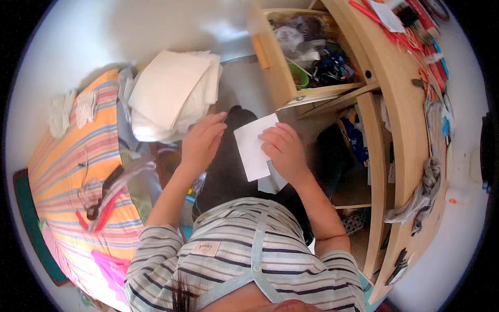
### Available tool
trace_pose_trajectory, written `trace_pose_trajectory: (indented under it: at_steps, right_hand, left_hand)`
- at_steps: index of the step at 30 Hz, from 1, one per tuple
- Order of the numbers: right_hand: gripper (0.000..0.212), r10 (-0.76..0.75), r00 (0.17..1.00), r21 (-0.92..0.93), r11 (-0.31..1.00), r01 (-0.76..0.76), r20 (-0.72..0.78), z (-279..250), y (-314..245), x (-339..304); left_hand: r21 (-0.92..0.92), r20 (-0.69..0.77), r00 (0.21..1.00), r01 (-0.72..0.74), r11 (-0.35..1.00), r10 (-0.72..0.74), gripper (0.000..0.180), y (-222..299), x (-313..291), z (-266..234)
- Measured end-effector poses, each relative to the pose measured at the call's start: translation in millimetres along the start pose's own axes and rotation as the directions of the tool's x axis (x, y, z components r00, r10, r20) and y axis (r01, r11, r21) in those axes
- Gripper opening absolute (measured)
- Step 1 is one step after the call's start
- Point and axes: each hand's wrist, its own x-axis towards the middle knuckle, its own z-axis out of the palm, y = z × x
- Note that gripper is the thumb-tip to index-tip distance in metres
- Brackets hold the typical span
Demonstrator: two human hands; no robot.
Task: The person organizes various items on a desk by picking up a calculator, a small container, and several items of clothing and ribbons, placing them into a drawer.
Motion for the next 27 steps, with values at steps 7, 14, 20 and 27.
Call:
trace_pose_trajectory:
  at_steps: [7,14,20,27]
  right_hand:
    - [0.020,-0.106,0.983,-0.608,0.794,-0.008,-0.152,-64.3,84.1,45.7]
    - [0.036,0.218,0.969,-0.894,0.402,-0.198,-0.117,-48.7,270.6,54.6]
    - [0.036,0.698,0.716,-0.592,0.568,-0.571,-0.021,-29.1,284.1,61.4]
    - [0.054,0.669,0.741,-0.493,0.662,-0.564,0.051,-29.6,306.5,50.9]
  left_hand:
    - [-0.142,0.067,0.997,0.059,0.988,-0.050,0.030,9.4,4.8,34.8]
    - [-0.030,0.228,0.969,-0.088,0.996,0.092,0.030,9.6,-16.7,87.2]
    - [0.010,0.229,0.973,-0.019,1.000,0.016,0.038,-1.6,-20.1,88.9]
    - [-0.017,0.192,0.977,-0.091,0.996,0.093,0.039,-3.4,-16.7,83.2]
